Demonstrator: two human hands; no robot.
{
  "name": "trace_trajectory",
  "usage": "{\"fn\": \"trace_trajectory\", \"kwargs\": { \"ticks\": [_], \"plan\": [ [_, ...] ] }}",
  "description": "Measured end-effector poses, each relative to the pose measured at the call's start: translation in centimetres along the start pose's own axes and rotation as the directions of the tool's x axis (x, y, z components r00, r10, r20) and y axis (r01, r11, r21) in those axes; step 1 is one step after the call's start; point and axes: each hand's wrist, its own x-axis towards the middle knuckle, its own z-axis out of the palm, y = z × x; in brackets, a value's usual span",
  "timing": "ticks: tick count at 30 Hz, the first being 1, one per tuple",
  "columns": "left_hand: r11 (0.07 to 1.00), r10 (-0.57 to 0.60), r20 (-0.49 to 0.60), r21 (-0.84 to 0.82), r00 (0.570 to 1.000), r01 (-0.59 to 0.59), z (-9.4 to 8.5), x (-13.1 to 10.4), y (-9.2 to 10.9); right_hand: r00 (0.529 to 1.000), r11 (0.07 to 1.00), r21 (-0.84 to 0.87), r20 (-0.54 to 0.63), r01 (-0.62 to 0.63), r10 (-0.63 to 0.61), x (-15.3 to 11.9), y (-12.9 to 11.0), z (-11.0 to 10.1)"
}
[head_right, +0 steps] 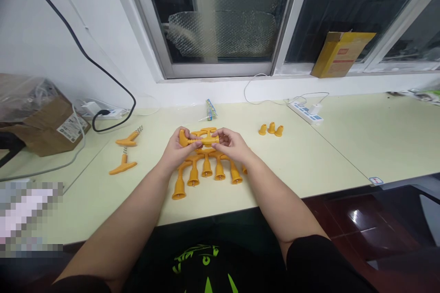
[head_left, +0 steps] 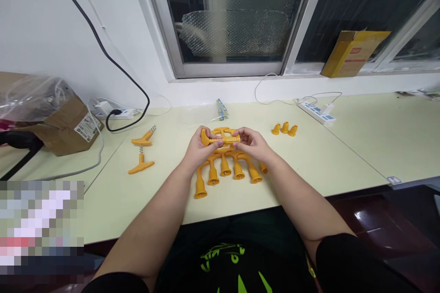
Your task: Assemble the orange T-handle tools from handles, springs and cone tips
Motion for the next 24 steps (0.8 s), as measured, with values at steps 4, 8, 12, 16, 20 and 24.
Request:
{"fn": "trace_trajectory", "kwargs": {
  "ticks": [4,8,12,16,20,24],
  "plan": [
    [0.99,0.119,-0.004,0.073,0.993,-0.118,0.3,-0.7,0.3,0.979,0.964,0.173,0.023,-0.204,0.203,0.4,-0.1,0.2],
    [0.959,0.175,0.051,0.216,0.983,-0.182,0.7,-1.2,0.3,0.901,0.876,0.219,0.039,-0.43,0.433,0.4,-0.4,0.3],
    [0.968,0.151,-0.01,0.203,0.989,-0.146,0.8,-1.1,0.4,0.986,0.977,0.131,0.029,-0.169,0.167,0.0,-0.8,0.1],
    [0.996,0.033,-0.076,0.079,0.997,-0.027,0.6,-0.7,0.5,1.0,1.0,0.014,0.006,0.014,-0.014,-0.1,-0.9,0.1],
    [0.971,0.125,-0.029,0.211,0.992,-0.116,0.6,-0.9,0.7,0.983,0.973,0.142,0.035,-0.182,0.179,0.2,-0.7,0.2],
    [0.946,0.184,0.015,0.268,0.983,-0.181,0.9,-1.3,0.9,0.929,0.897,0.243,0.072,-0.369,0.363,0.2,-0.6,0.4]
  ]
}}
